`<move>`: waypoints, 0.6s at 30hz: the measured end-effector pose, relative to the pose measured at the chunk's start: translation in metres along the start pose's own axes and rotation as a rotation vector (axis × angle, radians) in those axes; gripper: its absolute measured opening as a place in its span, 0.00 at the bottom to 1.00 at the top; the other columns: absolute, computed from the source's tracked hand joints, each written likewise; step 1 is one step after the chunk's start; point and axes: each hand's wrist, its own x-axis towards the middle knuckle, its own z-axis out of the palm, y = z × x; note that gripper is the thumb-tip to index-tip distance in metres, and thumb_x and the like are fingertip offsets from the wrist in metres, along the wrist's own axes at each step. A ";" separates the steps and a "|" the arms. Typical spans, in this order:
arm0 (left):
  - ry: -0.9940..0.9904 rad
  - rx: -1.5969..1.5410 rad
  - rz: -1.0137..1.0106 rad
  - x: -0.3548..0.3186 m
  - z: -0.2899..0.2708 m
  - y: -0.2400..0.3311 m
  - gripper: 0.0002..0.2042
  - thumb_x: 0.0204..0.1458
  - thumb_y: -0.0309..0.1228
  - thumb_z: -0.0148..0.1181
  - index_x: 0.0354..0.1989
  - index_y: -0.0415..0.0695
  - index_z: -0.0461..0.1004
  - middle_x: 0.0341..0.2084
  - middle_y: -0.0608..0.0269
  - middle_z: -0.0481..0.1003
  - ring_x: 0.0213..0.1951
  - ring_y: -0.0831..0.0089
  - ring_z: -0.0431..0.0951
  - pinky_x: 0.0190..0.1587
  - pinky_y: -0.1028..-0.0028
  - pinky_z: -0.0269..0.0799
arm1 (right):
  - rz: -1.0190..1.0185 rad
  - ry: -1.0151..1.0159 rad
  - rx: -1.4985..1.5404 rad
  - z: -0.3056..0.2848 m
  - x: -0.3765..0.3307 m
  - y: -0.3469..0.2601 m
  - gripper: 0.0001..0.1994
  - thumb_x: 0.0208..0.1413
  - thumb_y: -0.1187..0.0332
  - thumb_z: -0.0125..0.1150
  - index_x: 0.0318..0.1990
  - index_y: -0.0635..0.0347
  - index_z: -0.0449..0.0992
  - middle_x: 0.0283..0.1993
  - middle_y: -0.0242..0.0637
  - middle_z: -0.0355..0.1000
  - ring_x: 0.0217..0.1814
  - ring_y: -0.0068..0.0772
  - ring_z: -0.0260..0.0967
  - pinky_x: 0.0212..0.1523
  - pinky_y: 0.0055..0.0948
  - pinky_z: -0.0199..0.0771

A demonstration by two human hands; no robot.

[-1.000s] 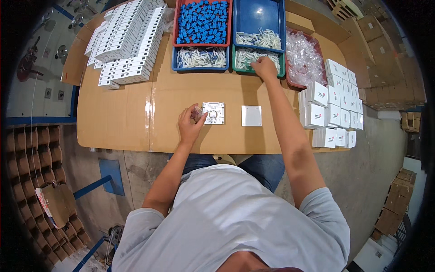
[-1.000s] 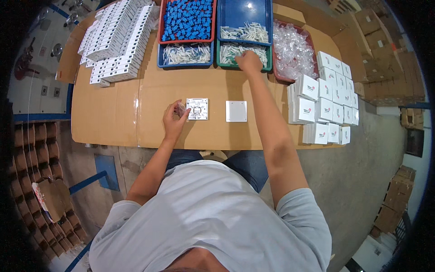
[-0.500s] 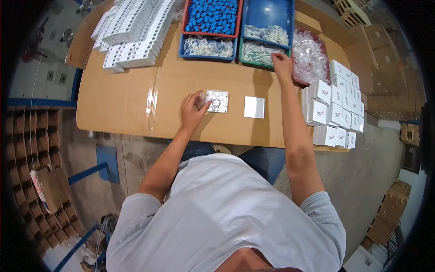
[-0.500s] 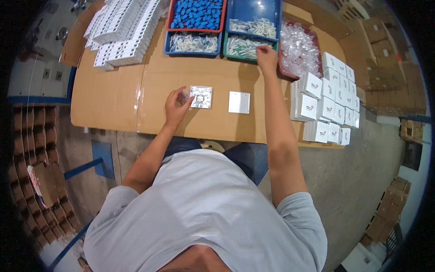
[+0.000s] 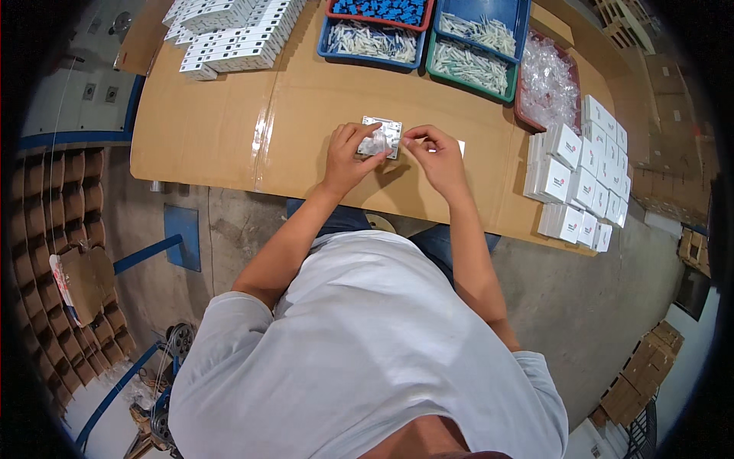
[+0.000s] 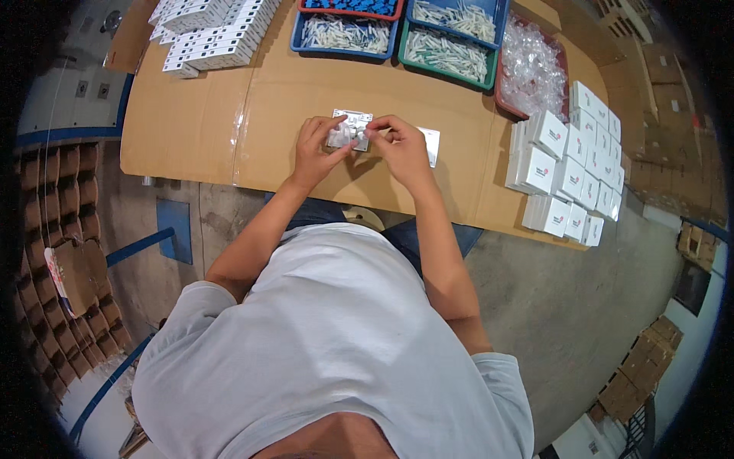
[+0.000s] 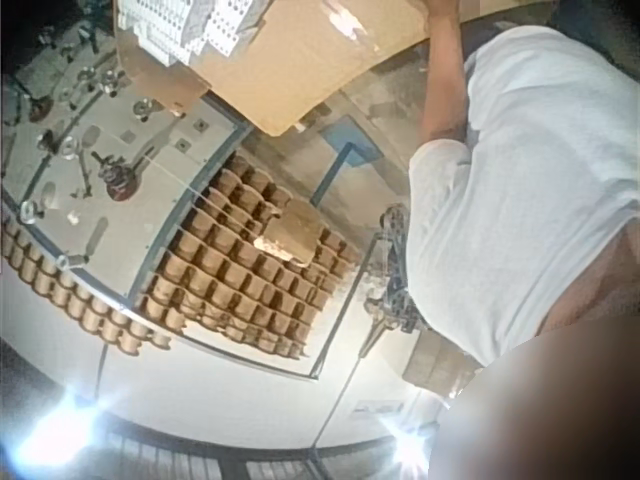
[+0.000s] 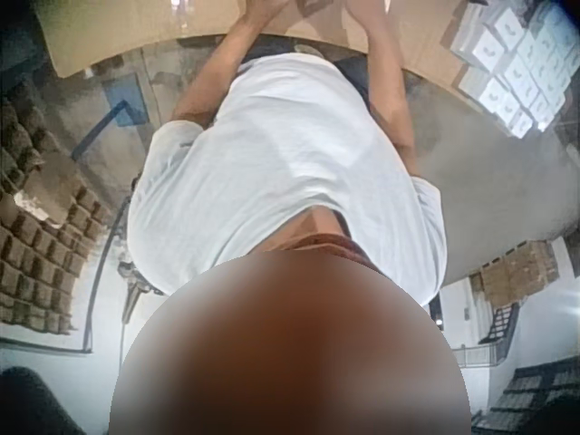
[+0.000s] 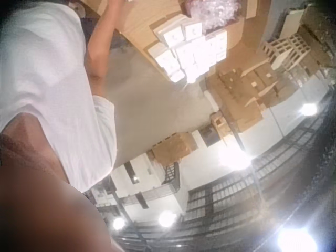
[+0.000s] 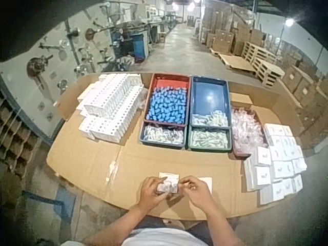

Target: The person is shown assembling small components and packaging them into white boxes in a factory setting.

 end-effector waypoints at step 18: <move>0.001 -0.360 -0.268 0.000 0.020 0.013 0.22 0.52 0.37 0.70 0.54 0.44 0.77 0.42 0.61 0.78 0.44 0.67 0.78 0.50 0.68 0.70 | -0.212 0.000 -0.143 -0.005 0.001 -0.013 0.06 0.59 0.74 0.64 0.42 0.63 0.83 0.36 0.32 0.74 0.29 0.20 0.63 0.33 0.21 0.66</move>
